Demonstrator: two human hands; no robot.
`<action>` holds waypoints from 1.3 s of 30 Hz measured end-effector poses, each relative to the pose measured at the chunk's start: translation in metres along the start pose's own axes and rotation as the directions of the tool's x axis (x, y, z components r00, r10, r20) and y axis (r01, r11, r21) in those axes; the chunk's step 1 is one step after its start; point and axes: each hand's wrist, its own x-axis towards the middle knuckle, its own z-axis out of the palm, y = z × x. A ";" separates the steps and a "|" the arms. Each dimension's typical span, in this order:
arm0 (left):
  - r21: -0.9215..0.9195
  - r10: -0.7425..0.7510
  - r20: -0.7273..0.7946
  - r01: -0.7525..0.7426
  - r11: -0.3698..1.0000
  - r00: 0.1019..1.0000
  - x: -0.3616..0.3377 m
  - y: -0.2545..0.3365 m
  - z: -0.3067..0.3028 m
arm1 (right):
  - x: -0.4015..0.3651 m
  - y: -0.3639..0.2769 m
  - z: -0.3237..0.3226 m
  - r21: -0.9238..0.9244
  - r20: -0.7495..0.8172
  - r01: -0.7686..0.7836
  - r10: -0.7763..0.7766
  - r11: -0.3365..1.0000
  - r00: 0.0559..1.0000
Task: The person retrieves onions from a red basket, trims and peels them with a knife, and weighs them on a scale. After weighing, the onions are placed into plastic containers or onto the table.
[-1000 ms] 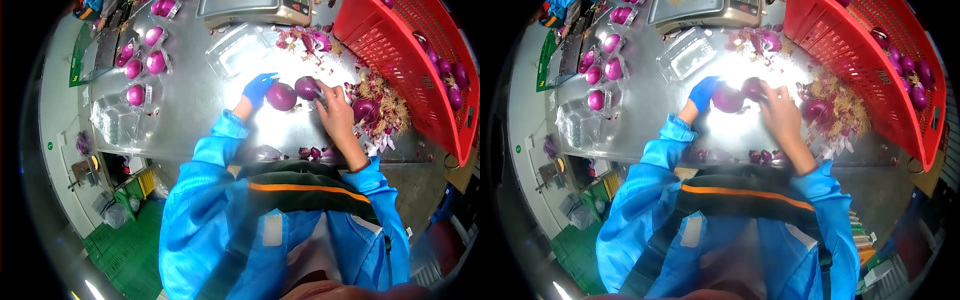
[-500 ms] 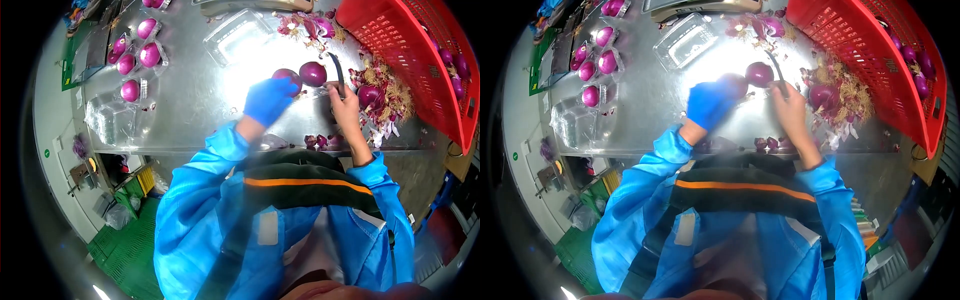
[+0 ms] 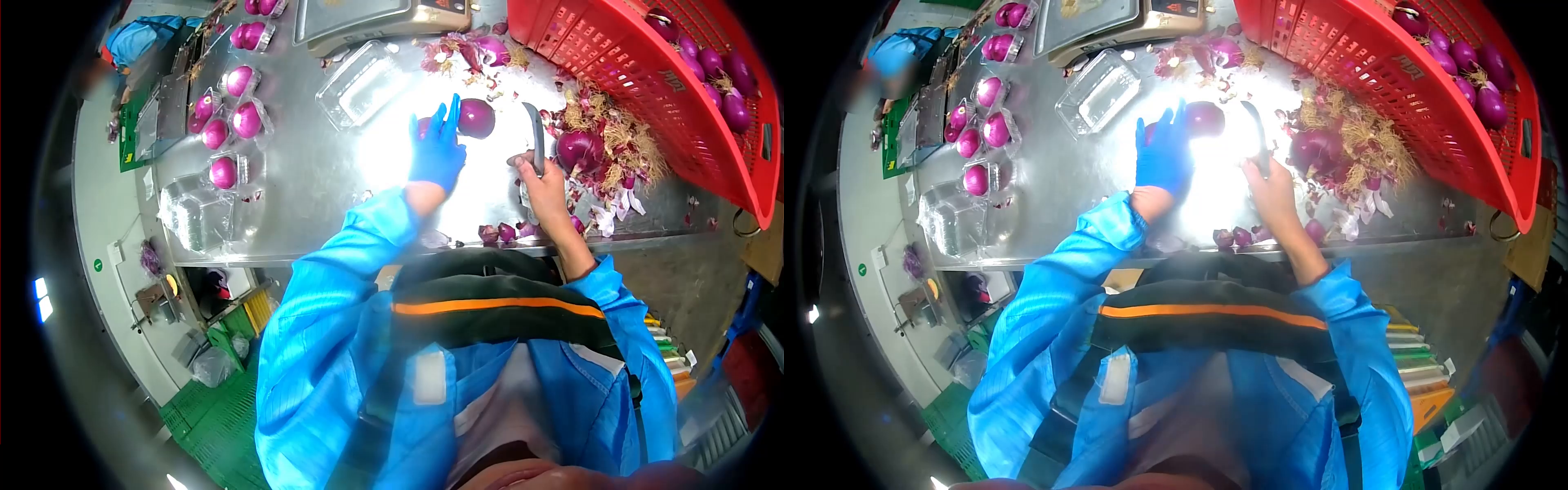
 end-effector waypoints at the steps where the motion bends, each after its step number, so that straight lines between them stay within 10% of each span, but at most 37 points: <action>1: -0.050 0.009 -0.006 -0.009 0.999 1.000 -0.001 -0.003 -0.003 | -0.001 0.002 -0.003 0.023 0.000 -0.023 0.023 0.999 1.000; 9: -0.217 0.064 -0.008 -0.064 0.974 0.998 -0.008 -0.007 -0.018 | -0.001 0.025 -0.024 -0.060 -0.003 -0.025 0.025 0.998 1.000; 12: -0.063 0.032 0.206 -0.019 0.998 0.978 -0.003 -0.006 -0.024 | 0.002 0.026 -0.025 -0.092 0.003 0.000 0.001 0.996 1.000; 21: 0.135 0.015 0.019 -0.018 0.991 1.000 -0.005 -0.005 -0.001 | 0.004 0.030 -0.033 0.011 0.019 -0.028 0.028 1.000 0.999; 39: -0.412 0.288 -0.209 -0.351 0.841 0.935 -0.049 -0.013 -0.017 | -0.009 0.019 -0.027 -0.002 -0.033 -0.090 0.090 0.996 0.995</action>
